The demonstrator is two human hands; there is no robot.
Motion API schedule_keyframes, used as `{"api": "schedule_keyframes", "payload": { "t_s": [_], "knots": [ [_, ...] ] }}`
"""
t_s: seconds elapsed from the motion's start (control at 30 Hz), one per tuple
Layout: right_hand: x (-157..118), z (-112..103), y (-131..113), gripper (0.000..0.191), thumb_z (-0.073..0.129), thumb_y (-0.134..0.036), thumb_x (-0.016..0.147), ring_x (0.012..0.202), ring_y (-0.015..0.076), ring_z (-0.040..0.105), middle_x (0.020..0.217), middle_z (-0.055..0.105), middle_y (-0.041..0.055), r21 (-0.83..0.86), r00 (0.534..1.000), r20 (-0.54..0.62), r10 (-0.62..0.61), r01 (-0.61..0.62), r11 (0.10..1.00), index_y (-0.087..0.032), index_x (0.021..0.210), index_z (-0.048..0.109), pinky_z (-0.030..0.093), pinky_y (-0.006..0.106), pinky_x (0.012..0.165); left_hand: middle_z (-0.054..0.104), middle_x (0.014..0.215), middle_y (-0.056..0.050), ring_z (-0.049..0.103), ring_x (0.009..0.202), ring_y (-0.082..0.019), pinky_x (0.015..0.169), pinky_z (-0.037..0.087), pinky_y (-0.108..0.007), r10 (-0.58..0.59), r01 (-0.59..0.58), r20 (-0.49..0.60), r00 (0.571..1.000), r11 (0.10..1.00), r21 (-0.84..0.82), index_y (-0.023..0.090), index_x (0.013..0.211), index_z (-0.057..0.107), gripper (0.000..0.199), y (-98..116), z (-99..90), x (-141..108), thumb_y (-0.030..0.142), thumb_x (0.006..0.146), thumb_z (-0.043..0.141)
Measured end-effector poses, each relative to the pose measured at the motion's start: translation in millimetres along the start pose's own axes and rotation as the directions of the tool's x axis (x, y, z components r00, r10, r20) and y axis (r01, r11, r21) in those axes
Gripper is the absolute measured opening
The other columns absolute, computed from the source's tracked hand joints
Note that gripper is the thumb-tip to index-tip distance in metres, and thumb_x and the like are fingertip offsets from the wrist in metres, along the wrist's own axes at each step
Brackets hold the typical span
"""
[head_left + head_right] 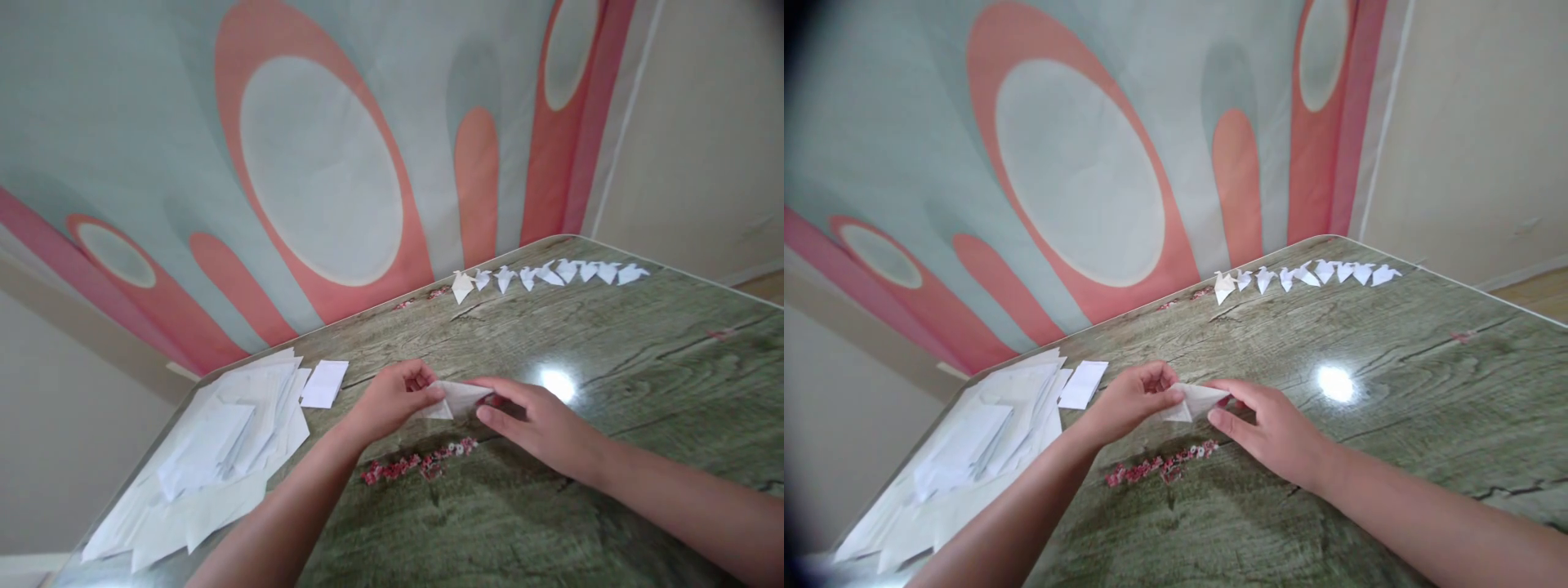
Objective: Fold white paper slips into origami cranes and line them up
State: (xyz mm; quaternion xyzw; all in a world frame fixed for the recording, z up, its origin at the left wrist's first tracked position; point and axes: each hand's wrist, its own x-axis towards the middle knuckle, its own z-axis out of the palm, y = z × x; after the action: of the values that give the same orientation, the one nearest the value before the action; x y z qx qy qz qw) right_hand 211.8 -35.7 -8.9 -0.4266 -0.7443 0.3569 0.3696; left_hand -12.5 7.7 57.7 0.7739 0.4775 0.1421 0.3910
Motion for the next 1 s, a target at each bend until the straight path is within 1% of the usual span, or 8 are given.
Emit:
{"api": "schedule_keyframes", "payload": {
  "t_s": [0.17, 0.3, 0.4, 0.47, 0.57, 0.7, 0.83, 1.0],
  "knots": [
    [1.9, 4.3, -2.4, 0.054, 0.068, -0.039, 0.08, 0.083, 0.0203, 0.067, 0.096, 0.07, 0.0057, 0.324, 0.984, -0.04, 0.172, -0.15, 0.934, -0.02, 0.127, 0.05, 0.055, 0.034, 0.073, 0.056, 0.073, 0.001, 0.05, 0.066, -0.01, 0.063, 0.04, -0.021, -0.027, -0.099, -0.256, 0.966, 0.879, -0.467, 0.014, 0.081, 0.056, 0.025, 14.6, 37.1, 2.2, 0.035, 0.078, 0.07],
    [3.7, 8.9, 3.6, 0.071, 0.069, -0.037, 0.079, 0.084, 0.0199, 0.067, 0.098, 0.069, 0.0064, 0.51, 0.968, -0.068, 0.241, -0.174, 0.843, -0.02, 0.138, 0.034, 0.056, 0.034, 0.072, 0.053, 0.07, 0.002, 0.049, 0.064, -0.01, 0.061, 0.039, -0.019, -0.059, -0.183, -0.366, 0.929, 0.787, -0.589, 0.015, 0.08, 0.053, 0.026, 19.6, 58.2, 2.1, 0.034, 0.079, 0.07],
    [4.2, 8.5, 4.3, 0.05, 0.066, -0.037, 0.081, 0.089, 0.0214, 0.067, 0.1, 0.07, 0.006, 0.508, 0.972, -0.055, 0.227, -0.168, 0.845, -0.02, 0.125, 0.049, 0.055, 0.034, 0.074, 0.054, 0.071, 0.002, 0.052, 0.067, -0.011, 0.064, 0.042, -0.02, -0.064, -0.216, -0.428, 0.902, 0.789, -0.575, 0.017, 0.08, 0.05, 0.022, 18.8, 63.0, 1.3, 0.032, 0.082, 0.066],
    [3.9, 4.8, 2.6, 0.025, 0.063, -0.037, 0.083, 0.079, 0.0208, 0.066, 0.086, 0.07, 0.0031, 0.324, 0.969, -0.065, 0.237, -0.204, 0.924, -0.02, 0.102, 0.063, 0.053, 0.033, 0.069, 0.059, 0.075, 0.001, 0.056, 0.071, -0.013, 0.068, 0.044, -0.023, 0.001, -0.203, -0.424, 0.906, 0.88, -0.431, 0.018, 0.082, 0.052, 0.016, 17.1, 61.1, -0.9, 0.029, 0.085, 0.063],
    [2.8, -3.2, -1.7, 0.01, 0.06, -0.027, 0.085, 0.071, 0.0185, 0.061, 0.074, 0.065, 0.0009, -0.017, 0.981, -0.171, 0.093, -0.098, 0.995, -0.021, 0.08, 0.066, 0.049, 0.031, 0.064, 0.068, 0.089, -0.002, 0.062, 0.088, -0.017, 0.088, 0.044, -0.032, 0.279, -0.266, -0.343, 0.897, 0.96, 0.084, 0.02, 0.09, 0.061, 0.003, 14.4, 52.1, -9.0, 0.02, 0.089, 0.058],
    [-0.4, -6.0, -7.5, 0.015, 0.052, -0.014, 0.09, 0.086, 0.0187, 0.058, 0.089, 0.065, 0.0049, -0.252, 0.949, -0.156, -0.276, 0.231, 0.94, -0.019, 0.086, 0.065, 0.046, 0.032, 0.076, 0.068, 0.102, -0.005, 0.058, 0.1, -0.02, 0.097, 0.038, -0.04, 0.588, -0.401, -0.148, 0.795, 0.693, 0.6, 0.019, 0.097, 0.062, 0.016, 8.0, 42.5, -27.9, 0.013, 0.093, 0.047],
    [-4.5, 5.8, -8.0, 0.022, 0.045, -0.011, 0.093, 0.084, 0.0202, 0.054, 0.088, 0.062, 0.0063, -0.383, 0.925, 0.039, -0.377, 0.363, 0.85, -0.017, 0.083, 0.063, 0.043, 0.035, 0.074, 0.066, 0.093, -0.007, 0.057, 0.089, -0.019, 0.089, 0.042, -0.038, 0.587, -0.413, 0.034, 0.809, 0.527, 0.743, 0.015, 0.1, 0.06, 0.021, -5.6, 49.8, -45.6, 0.014, 0.095, 0.04],
    [-8.5, 20.0, -2.3, 0.022, 0.046, -0.011, 0.093, 0.08, 0.0196, 0.052, 0.081, 0.06, 0.0035, -0.468, 0.916, 0.247, -0.317, 0.399, 0.789, -0.018, 0.078, 0.06, 0.041, 0.036, 0.072, 0.061, 0.087, -0.006, 0.055, 0.083, -0.02, 0.086, 0.044, -0.04, 0.424, -0.365, 0.119, 0.898, 0.568, 0.738, 0.015, 0.091, 0.06, 0.019, -15.5, 62.8, -55.3, 0.013, 0.093, 0.041]
  ]
}}
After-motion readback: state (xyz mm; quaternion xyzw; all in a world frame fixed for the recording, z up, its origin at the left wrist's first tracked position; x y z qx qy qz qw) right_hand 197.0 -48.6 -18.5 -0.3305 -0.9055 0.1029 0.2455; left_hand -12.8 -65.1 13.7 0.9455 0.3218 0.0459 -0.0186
